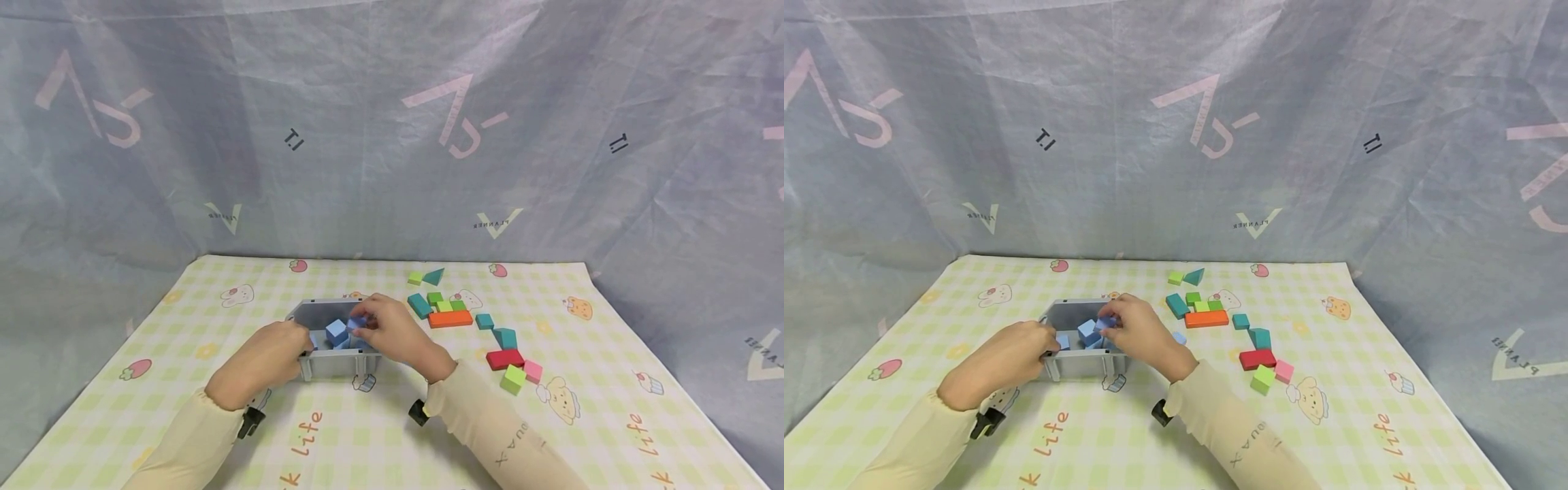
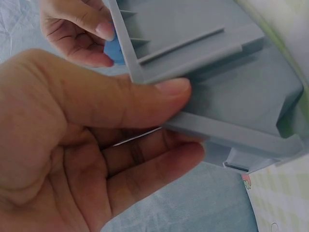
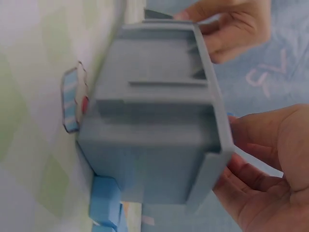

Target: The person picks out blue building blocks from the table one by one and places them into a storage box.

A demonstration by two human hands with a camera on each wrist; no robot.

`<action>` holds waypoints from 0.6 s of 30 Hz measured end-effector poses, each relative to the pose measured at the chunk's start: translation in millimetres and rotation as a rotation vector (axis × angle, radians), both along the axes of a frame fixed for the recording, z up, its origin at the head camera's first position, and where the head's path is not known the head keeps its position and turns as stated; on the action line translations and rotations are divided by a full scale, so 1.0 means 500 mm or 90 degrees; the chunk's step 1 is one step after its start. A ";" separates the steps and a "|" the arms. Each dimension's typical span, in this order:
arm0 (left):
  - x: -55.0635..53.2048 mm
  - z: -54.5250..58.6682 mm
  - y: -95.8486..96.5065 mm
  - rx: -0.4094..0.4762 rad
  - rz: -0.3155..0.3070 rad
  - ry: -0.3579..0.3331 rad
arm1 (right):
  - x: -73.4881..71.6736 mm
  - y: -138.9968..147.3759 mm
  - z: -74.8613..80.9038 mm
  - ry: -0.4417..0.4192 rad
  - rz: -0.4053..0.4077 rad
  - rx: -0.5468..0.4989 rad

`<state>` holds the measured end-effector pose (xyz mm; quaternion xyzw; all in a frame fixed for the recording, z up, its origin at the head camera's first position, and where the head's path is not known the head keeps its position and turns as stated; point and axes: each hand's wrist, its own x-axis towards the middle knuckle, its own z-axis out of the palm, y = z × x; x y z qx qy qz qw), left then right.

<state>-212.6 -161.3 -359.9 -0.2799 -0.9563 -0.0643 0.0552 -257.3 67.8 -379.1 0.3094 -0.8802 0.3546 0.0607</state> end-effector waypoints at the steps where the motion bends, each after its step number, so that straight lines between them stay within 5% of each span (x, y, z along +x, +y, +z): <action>1: 0.000 0.000 0.000 0.000 0.000 -0.002 | 0.001 -0.003 -0.002 0.000 0.004 0.005; 18: 0.001 0.003 0.002 -0.013 0.008 -0.013 | 0.003 -0.011 -0.009 0.006 0.035 0.054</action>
